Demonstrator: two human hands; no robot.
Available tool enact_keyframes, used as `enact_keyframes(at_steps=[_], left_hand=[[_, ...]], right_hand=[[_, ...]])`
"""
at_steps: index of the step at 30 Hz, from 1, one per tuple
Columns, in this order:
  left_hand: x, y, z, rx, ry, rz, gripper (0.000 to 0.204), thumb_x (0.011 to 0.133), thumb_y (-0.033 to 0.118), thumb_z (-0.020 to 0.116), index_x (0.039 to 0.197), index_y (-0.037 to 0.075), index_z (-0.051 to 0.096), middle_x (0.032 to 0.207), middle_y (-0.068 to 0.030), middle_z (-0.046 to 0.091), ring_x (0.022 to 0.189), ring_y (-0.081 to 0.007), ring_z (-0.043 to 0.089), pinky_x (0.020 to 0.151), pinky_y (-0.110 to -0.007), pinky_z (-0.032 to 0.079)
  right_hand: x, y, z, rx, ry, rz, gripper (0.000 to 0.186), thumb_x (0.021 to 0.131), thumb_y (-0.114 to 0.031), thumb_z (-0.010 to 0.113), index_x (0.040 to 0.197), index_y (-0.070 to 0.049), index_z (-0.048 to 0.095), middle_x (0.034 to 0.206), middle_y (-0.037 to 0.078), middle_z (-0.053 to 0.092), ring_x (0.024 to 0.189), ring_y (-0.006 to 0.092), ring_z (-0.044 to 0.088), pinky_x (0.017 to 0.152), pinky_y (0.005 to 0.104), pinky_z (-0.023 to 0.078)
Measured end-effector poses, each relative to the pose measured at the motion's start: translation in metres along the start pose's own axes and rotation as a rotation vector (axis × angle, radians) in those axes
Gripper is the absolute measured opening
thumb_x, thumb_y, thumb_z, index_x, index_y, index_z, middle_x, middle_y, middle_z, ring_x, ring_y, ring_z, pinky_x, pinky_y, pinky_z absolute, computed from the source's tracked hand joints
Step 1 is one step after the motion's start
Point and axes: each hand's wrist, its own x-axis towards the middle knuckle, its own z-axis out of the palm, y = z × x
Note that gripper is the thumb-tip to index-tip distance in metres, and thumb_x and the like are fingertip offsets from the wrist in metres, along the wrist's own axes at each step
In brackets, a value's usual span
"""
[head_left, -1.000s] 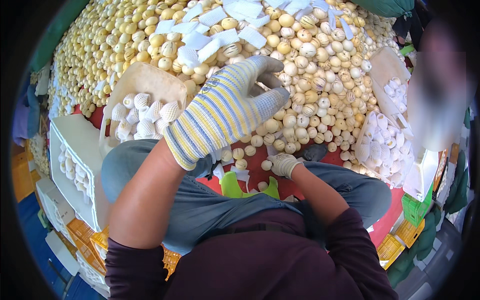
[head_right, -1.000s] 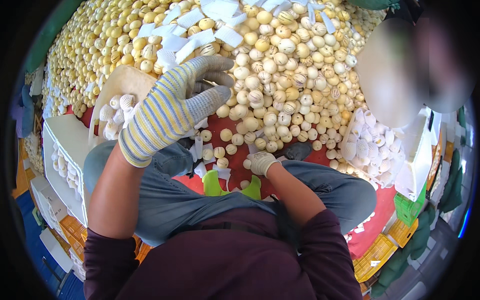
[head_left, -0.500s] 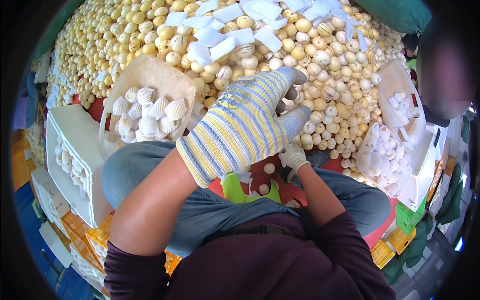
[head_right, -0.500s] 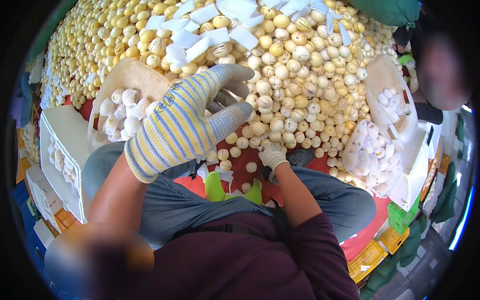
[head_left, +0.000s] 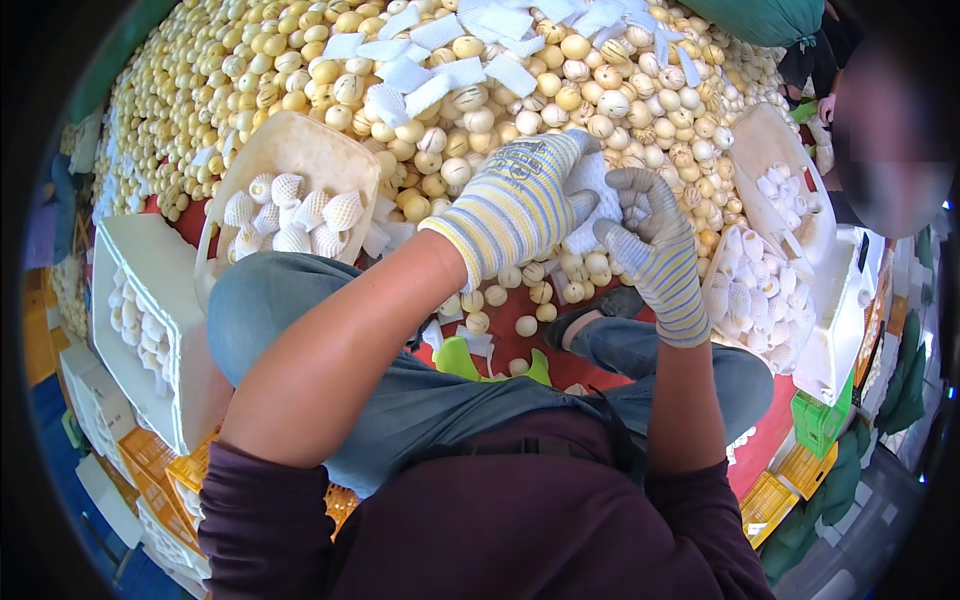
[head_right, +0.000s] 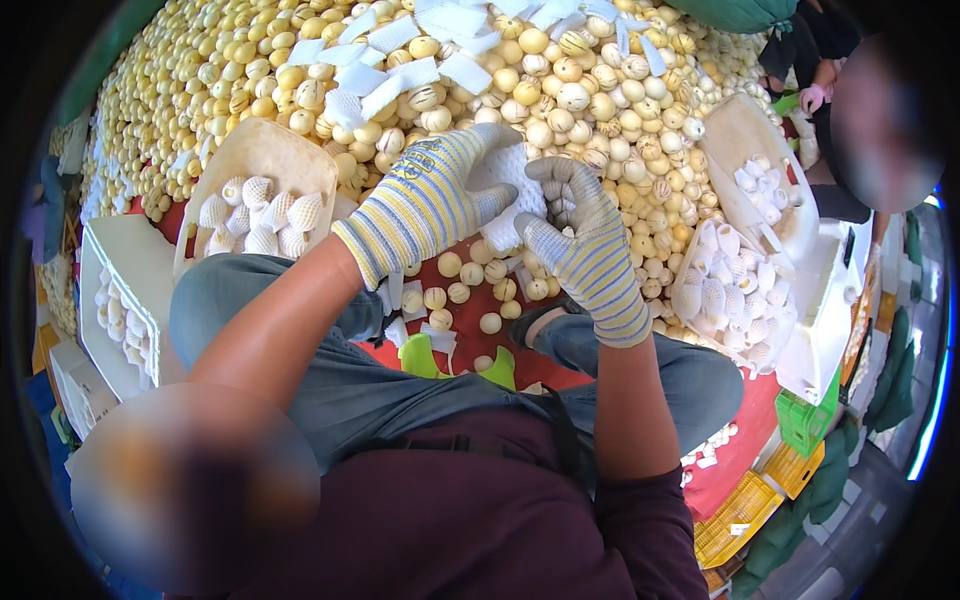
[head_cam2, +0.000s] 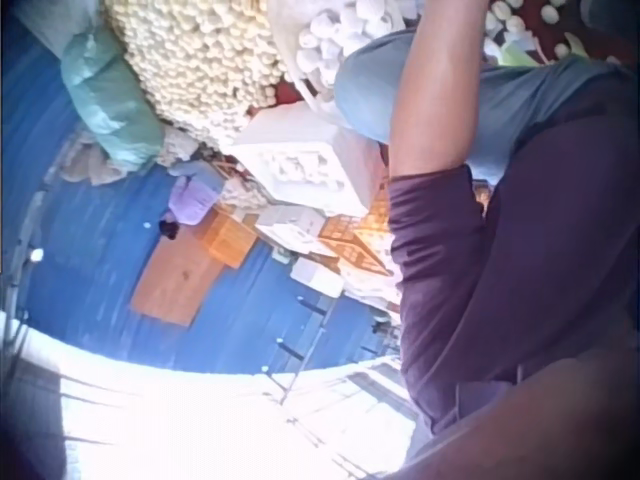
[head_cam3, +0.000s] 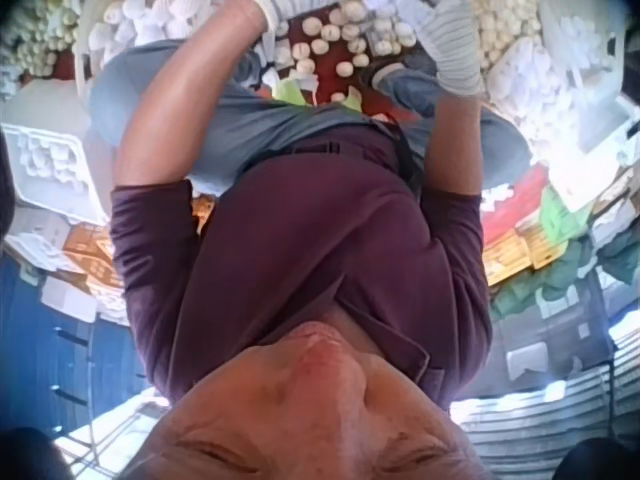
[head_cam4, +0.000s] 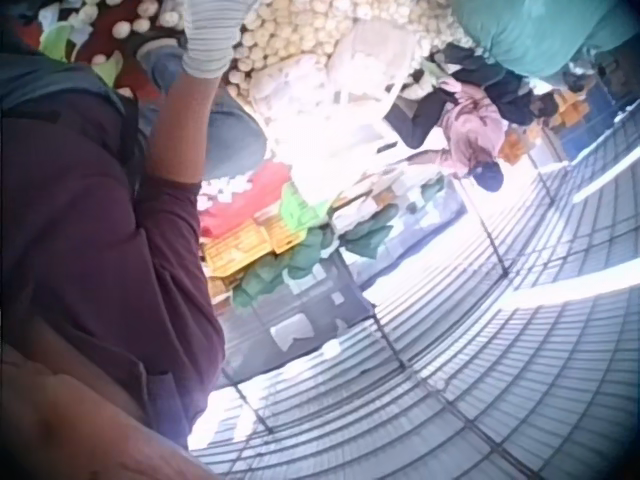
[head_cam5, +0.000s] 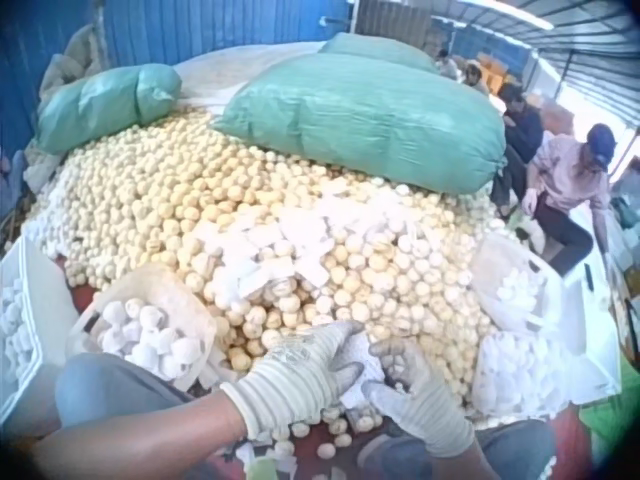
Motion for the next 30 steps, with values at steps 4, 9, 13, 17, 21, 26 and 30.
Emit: enact_keyframes(at_steps=[4, 9, 13, 17, 21, 26, 30], left_hand=[[0.0, 0.005, 0.006, 0.066, 0.053, -0.002, 0.046, 0.082, 0.021, 0.071, 0.123, 0.004, 0.059, 0.103, -0.0228, 0.067, 0.093, -0.0363, 0.067, 0.084, -0.042, 0.054], [-0.004, 0.007, 0.017, 0.203, 0.225, 0.171, 0.042, 0.085, 0.019, 0.066, 0.124, 0.007, 0.058, 0.1, -0.0188, 0.068, 0.089, -0.035, 0.067, 0.08, -0.044, 0.054], [0.002, 0.008, 0.015, 0.401, 0.235, 0.274, 0.038, 0.086, 0.017, 0.064, 0.122, 0.009, 0.059, 0.092, -0.0135, 0.068, 0.088, -0.0307, 0.066, 0.076, -0.043, 0.054], [0.004, 0.014, 0.007, 0.436, 0.226, 0.298, 0.034, 0.085, 0.016, 0.062, 0.119, 0.013, 0.062, 0.091, -0.011, 0.068, 0.089, -0.0278, 0.065, 0.077, -0.041, 0.053], [0.001, 0.023, -0.003, 0.364, 0.147, 0.314, 0.034, 0.085, 0.014, 0.063, 0.118, 0.012, 0.063, 0.09, -0.0123, 0.067, 0.09, -0.0295, 0.065, 0.077, -0.042, 0.053], [0.006, 0.009, -0.016, -0.134, 0.084, 0.232, 0.043, 0.084, 0.009, 0.066, 0.127, 0.009, 0.061, 0.101, -0.0134, 0.07, 0.086, -0.0213, 0.068, 0.076, -0.033, 0.055], [0.013, 0.016, -0.036, -0.528, -0.074, 0.096, 0.045, 0.087, 0.009, 0.066, 0.131, 0.007, 0.058, 0.103, -0.0066, 0.069, 0.09, -0.0098, 0.063, 0.079, -0.027, 0.052]], right_hand=[[-0.005, 0.006, 0.009, 0.164, 0.15, -0.04, 0.047, 0.082, 0.004, 0.067, 0.127, 0.001, 0.052, 0.091, 0.003, 0.061, 0.077, 0.005, 0.057, 0.065, 0.0177, 0.046], [-0.006, 0.004, 0.015, 0.203, 0.235, -0.044, 0.041, 0.084, 0.002, 0.066, 0.123, 0.002, 0.054, 0.088, 0.003, 0.062, 0.074, 0.0049, 0.056, 0.061, 0.0174, 0.045], [-0.004, -0.008, 0.017, 0.143, 0.26, -0.037, 0.039, 0.086, -0.002, 0.066, 0.123, 0.002, 0.054, 0.086, 0.002, 0.062, 0.072, 0.0046, 0.056, 0.058, 0.0173, 0.043], [0.002, -0.002, 0.004, 0.134, 0.305, -0.076, 0.039, 0.087, -0.006, 0.068, 0.123, 0.002, 0.055, 0.086, 0.002, 0.062, 0.071, 0.0047, 0.056, 0.058, 0.017, 0.043], [0.007, -0.003, -0.002, 0.109, 0.315, -0.14, 0.042, 0.085, 0.0, 0.069, 0.124, 0.002, 0.055, 0.09, 0.002, 0.062, 0.078, 0.0054, 0.058, 0.064, 0.0179, 0.046], [0.013, -0.007, -0.009, -0.057, 0.318, -0.317, 0.044, 0.083, 0.002, 0.072, 0.124, 0.0, 0.058, 0.097, 0.003, 0.063, 0.083, 0.0067, 0.058, 0.07, 0.0194, 0.049], [0.019, -0.015, -0.018, -0.198, 0.33, -0.424, 0.042, 0.083, 0.0, 0.074, 0.123, -0.002, 0.061, 0.099, 0.003, 0.063, 0.084, 0.0079, 0.059, 0.071, 0.0201, 0.05]])
